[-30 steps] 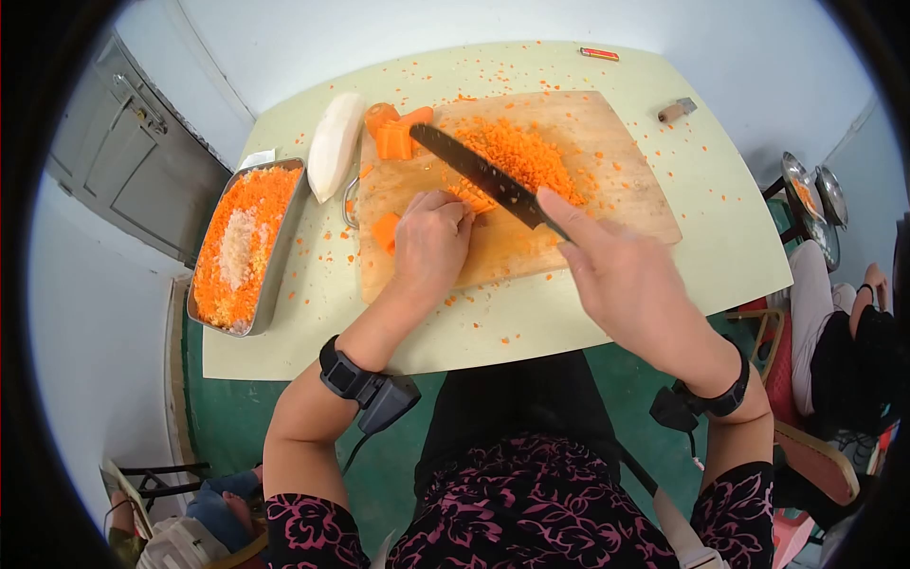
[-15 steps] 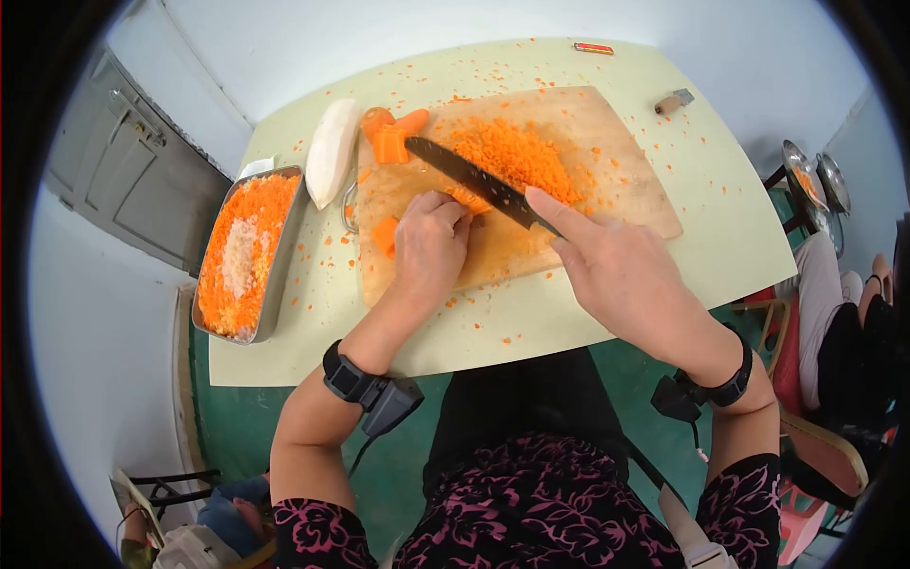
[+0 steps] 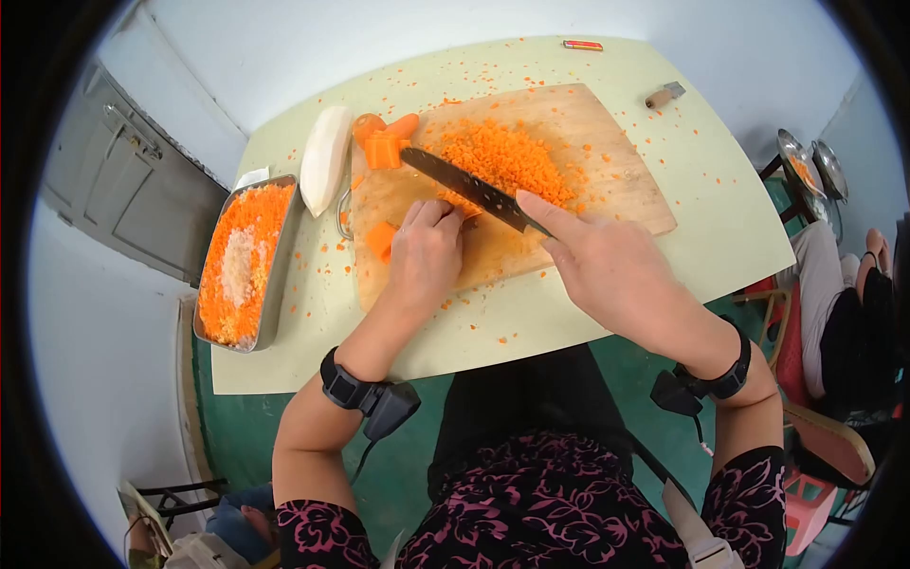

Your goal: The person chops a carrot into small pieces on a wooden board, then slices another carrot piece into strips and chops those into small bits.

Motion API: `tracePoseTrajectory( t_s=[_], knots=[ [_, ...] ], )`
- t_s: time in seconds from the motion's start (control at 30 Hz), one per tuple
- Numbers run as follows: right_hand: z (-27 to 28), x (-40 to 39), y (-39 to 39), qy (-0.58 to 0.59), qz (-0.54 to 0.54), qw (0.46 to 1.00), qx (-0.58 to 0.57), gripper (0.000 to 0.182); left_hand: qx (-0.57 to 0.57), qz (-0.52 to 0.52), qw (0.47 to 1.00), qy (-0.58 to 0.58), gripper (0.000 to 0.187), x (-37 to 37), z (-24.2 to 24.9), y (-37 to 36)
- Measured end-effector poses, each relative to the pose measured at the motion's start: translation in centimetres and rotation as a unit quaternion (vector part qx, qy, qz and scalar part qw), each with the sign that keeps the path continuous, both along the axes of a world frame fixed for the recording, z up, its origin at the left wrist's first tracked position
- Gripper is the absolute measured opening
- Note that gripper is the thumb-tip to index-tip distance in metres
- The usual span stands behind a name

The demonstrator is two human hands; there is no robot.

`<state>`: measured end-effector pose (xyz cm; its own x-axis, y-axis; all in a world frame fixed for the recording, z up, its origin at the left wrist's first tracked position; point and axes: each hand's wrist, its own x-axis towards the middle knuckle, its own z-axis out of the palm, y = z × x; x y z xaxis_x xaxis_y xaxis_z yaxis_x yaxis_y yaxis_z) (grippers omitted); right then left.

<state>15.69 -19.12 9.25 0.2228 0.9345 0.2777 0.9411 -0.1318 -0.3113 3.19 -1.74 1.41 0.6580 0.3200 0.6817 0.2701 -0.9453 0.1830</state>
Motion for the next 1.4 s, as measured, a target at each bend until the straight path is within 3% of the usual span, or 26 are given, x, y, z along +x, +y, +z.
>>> tracePoseTrajectory(
  t_s=[0.2,0.3,0.5,0.6,0.7,1.2,1.4],
  knots=[
    [-1.3,0.1,0.2,-0.044,0.023,0.998,0.034,0.047,-0.007,-0.006,1.000,-0.009,0.010,0.0,0.1,0.2],
    [0.4,0.0,0.0,0.016,-0.015,0.999,0.028,0.045,-0.020,-0.002,1.000,-0.015,0.008,0.0,0.0,0.1],
    [-0.9,0.0,0.3,-0.031,0.035,0.998,0.042,0.048,-0.013,-0.002,1.000,-0.028,0.004,0.1,-0.1,0.2],
    [1.1,-0.4,0.0,0.020,0.000,1.000,0.015,0.044,-0.007,-0.007,0.999,-0.042,0.004,0.3,-0.2,0.2],
    [-0.9,-0.1,0.3,-0.018,0.010,1.000,-0.017,0.045,-0.002,-0.001,0.999,-0.037,0.004,0.3,-0.2,0.1],
    [-1.1,0.7,0.2,-0.052,0.024,0.997,0.048,0.043,-0.031,-0.006,0.999,-0.040,0.008,0.3,-0.5,0.3],
    [-0.2,0.5,0.1,0.000,0.015,0.997,0.078,0.043,-0.022,-0.005,0.999,-0.040,0.008,0.3,-0.5,0.2]
  ],
)
